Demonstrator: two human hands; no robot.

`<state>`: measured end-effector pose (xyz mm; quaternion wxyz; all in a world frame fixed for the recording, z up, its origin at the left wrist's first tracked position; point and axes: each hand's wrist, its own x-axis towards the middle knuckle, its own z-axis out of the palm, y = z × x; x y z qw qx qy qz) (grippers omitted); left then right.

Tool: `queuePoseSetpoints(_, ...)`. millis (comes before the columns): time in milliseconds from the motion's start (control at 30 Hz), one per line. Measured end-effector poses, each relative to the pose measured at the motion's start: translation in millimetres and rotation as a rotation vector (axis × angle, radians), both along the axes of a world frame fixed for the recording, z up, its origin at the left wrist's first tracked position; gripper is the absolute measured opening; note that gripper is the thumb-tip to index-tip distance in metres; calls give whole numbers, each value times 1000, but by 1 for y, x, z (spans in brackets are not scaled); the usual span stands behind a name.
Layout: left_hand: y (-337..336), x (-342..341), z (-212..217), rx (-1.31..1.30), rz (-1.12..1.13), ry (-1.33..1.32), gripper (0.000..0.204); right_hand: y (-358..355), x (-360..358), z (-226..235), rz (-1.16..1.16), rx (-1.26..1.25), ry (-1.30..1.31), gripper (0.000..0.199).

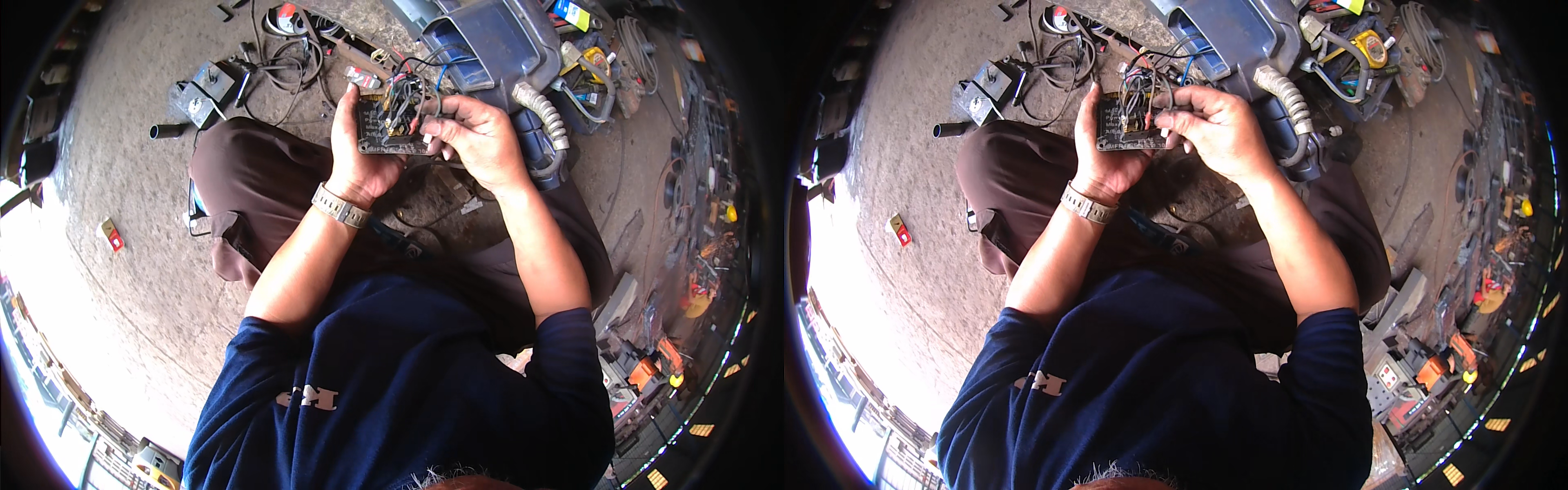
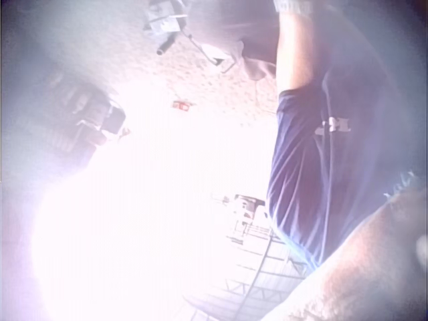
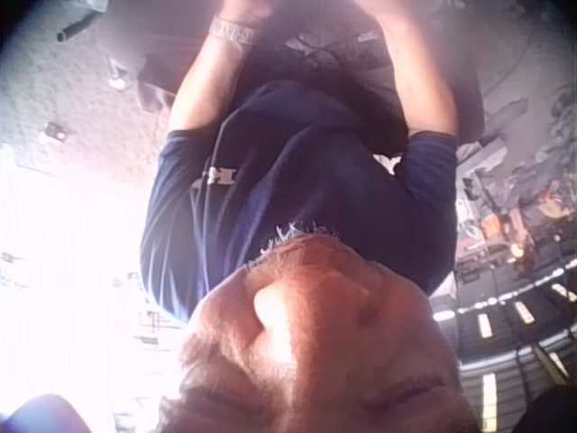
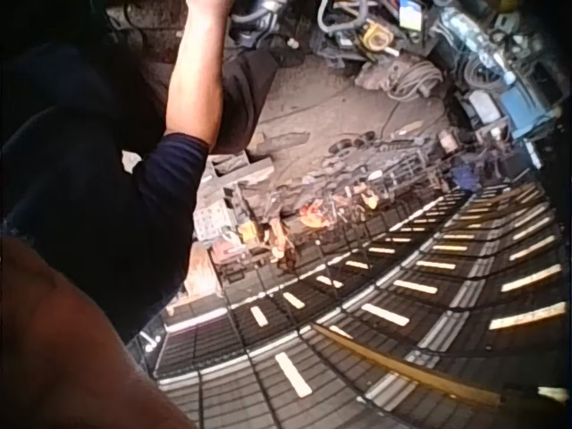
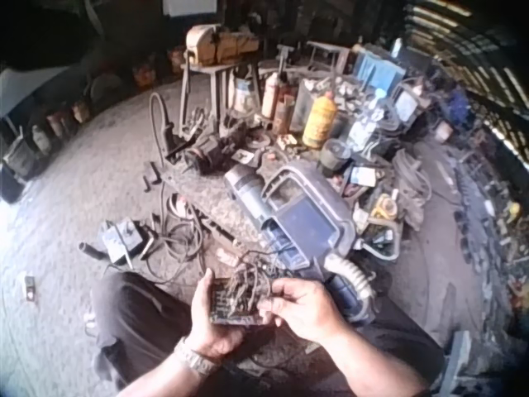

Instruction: The person disassembles a handheld power tool, removes the internal circuit board, and manipulates the wiring and components. They then reassemble the tool's housing.

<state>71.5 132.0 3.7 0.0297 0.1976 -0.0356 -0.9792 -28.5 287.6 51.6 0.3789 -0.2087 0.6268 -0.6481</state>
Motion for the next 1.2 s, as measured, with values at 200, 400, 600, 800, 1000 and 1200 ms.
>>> queuePoseSetpoints(200,0,2,-1,45,-59,61,72,2,-5,-3,-18,-116,5,19)
queuePoseSetpoints(400,5,1,9,9,-105,-33,72,-13,9,0,-206,-94,51,10)
queuePoseSetpoints(600,6,2,5,-100,-79,5,73,-8,8,-9,-166,-62,71,10)
queuePoseSetpoints(800,4,1,-3,-60,-48,62,73,-6,7,-4,-118,-67,49,10)
queuePoseSetpoints(1000,6,-2,8,-128,-15,-4,74,-7,4,-2,-109,-35,74,9)
queuePoseSetpoints(1200,4,-3,-3,-155,-17,78,75,-6,1,1,-71,-5,109,8)
